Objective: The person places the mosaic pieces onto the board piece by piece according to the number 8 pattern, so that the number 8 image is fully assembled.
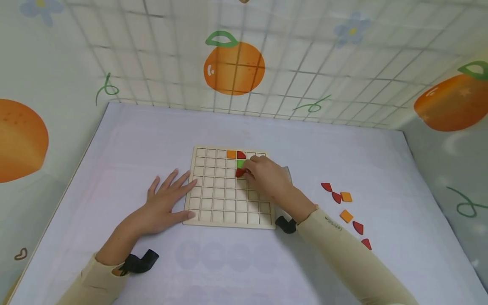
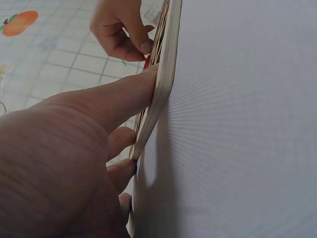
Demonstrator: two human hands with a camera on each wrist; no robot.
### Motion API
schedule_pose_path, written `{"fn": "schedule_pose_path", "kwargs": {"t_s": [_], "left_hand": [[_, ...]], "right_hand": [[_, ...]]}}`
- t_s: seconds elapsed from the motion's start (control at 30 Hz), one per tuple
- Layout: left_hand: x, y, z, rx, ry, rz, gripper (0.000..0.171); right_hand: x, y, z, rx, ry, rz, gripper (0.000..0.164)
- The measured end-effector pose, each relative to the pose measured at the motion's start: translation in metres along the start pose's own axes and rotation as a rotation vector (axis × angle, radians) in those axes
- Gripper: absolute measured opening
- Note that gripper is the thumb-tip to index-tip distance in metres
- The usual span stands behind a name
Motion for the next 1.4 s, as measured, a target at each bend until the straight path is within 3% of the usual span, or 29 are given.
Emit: {"fn": "schedule_pose_path", "kwargs": {"t_s": [0.17, 0.37, 0.57, 0.87, 1.2, 1.4], "left_hand": [[0.002, 0.001, -0.002, 0.000, 0.000, 0.011, 0.085], [0.001, 0.001, -0.005, -0.001, 0.000, 0.010, 0.086], [0.001, 0.001, -0.002, -0.001, 0.000, 0.007, 0.086], [0.004, 0.002, 0.003, -0.022, -0.002, 0.020, 0.084], [0.006, 0.003, 0.006, -0.015, 0.000, 0.017, 0.083], [0.003, 0.002, 0.004, -0.022, -0.001, 0.017, 0.084]], "right_hand": [[0.004, 0.004, -0.002, 0.048, -0.019, -0.010, 0.024], [-0.001, 0.009, -0.011, 0.182, 0.192, -0.074, 0.038], [0.002, 0.014, -0.015, 0.215, 0.301, -0.093, 0.044], [-0.002, 0.017, -0.019, 0.169, 0.121, -0.133, 0.038], [0.004, 0.020, -0.022, 0.200, 0.311, -0.071, 0.030], [0.005, 0.025, -0.021, 0.151, 0.320, -0.037, 0.024]]}}
Point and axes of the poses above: each hand's wrist, its own y-axis away from the middle knuckle, its own x-axis out of the back of the hand, z = x × y, the point moved 3 cm from there along -y, towards the middle knuckle, and after that the axes turned 4 degrees about z, right-handed, at the moved point
